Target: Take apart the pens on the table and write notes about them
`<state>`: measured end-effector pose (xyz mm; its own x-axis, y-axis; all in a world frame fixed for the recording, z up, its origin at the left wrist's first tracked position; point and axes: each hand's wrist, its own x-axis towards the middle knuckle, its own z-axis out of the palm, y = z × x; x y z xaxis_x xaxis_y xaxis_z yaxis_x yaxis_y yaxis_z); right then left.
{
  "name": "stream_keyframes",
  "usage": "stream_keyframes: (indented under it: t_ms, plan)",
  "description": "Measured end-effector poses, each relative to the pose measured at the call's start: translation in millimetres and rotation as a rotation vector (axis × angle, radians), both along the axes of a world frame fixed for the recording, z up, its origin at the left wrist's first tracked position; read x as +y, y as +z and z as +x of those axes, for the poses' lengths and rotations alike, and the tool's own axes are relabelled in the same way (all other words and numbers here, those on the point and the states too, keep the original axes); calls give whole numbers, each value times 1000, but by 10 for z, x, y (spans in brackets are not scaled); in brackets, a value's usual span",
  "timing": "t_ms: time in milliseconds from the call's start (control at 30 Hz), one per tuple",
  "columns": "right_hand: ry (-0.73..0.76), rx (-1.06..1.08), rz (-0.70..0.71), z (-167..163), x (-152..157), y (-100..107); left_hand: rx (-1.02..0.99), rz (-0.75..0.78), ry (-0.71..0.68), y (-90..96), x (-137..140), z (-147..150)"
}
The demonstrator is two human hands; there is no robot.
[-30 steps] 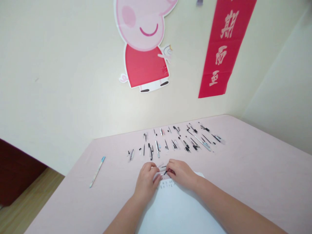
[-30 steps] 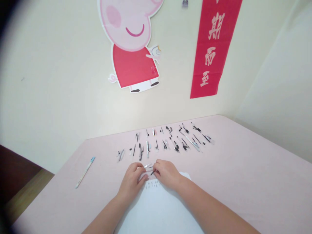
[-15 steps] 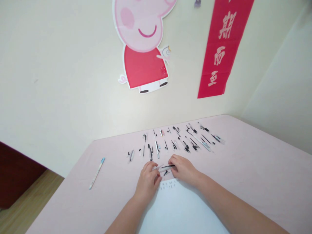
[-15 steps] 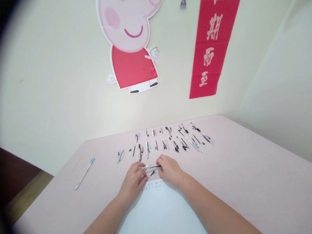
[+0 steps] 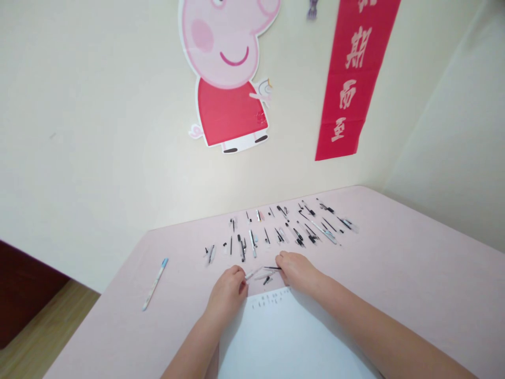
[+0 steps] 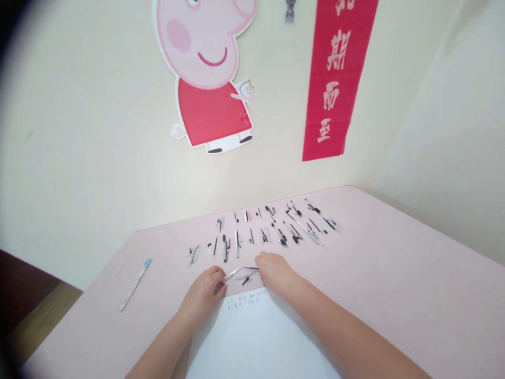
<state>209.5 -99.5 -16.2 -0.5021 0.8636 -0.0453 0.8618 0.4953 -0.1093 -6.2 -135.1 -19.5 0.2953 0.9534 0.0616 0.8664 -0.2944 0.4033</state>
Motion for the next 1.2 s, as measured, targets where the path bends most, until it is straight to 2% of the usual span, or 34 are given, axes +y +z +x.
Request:
stream_keyframes:
  t_ms: [100,200,333,433,633,900,1200]
  plan:
    - [26,73,3,-25,-3,50,-4,-3,11,2,14,-12]
    - [127,130,-27,-89,-24,79,-25,14,24,-32,18,-21]
    - [201,123,-81,-166,-37,63,-40,25,67,-75,19,-38]
    - [194,103,-89,-189,-38,60,-64,0,96,-94,30,-44]
    - [185,92,5,-218,-32,145,-64,-42,77,-96,109,-11]
    - [241,-8,-16,-346,34,77,150,-132,36,71,213,110]
    - [214,-2,-69,-322,71,69,196,-156,54,87,254,162]
